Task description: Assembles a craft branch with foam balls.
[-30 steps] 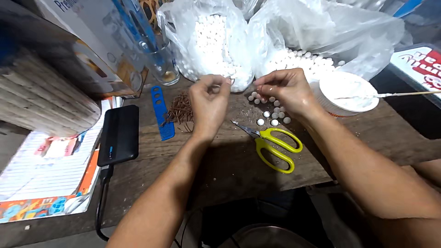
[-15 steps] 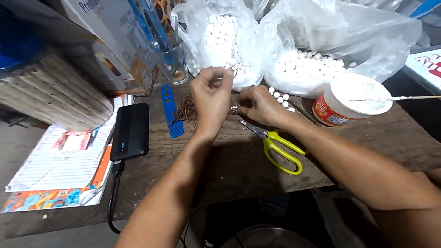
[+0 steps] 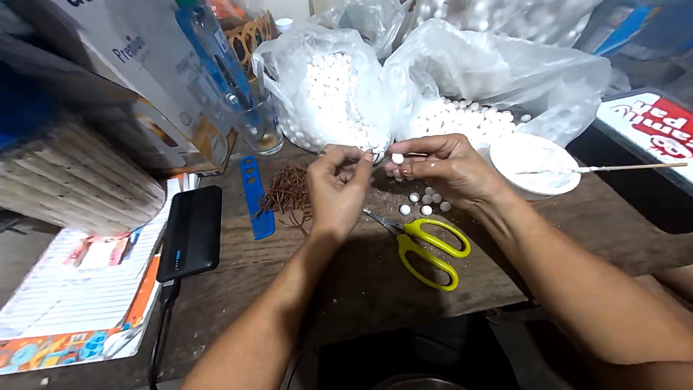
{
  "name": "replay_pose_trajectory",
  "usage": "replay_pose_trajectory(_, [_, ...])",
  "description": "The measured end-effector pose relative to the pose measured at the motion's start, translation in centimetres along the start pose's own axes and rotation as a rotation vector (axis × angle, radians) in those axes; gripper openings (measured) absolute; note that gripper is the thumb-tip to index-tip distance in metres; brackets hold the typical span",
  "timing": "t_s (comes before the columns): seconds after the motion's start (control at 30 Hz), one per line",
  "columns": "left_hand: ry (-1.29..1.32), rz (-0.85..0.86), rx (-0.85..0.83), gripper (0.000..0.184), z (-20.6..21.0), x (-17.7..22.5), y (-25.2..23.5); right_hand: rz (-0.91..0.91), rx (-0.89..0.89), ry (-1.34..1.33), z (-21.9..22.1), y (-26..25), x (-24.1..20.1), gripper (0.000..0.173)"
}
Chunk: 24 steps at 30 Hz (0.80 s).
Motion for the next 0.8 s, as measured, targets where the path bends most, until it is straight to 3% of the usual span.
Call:
replay_pose_trajectory(0.17, [0.0,0.016,-0.004,0.006,0.03,0.15,0.12,0.083,0.039,-0.123,0.13,0.1,0.21,0.029])
replay_pose_trajectory(0.37, [0.009,0.01,0.0,0.005,0.17,0.11,0.19,0.101,0.06,-0.007,-0.22,0.03,0.47,0.026])
replay_pose_trajectory(0.57, [-0.002,0.039,-0.011,0.005,0.34,0.01,0.3,0.19,0.132,-0.183,-0.47,0.13,0.77,0.028])
replay_pose_trajectory(0.8, [-0.033,0.068,-0.006,0.005,0.53,-0.04,0.37,0.153,0.168,-0.2,-0.3,0.27,0.57,0.028])
Point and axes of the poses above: each hand's wrist, its own y-axis away from the middle knuckle, its own z-axis out of the palm, x = y × z, the point moved 6 cm from there along -y, towards the middle knuckle, and after that the axes turned 2 degrees about -x, right-handed, at the moved point
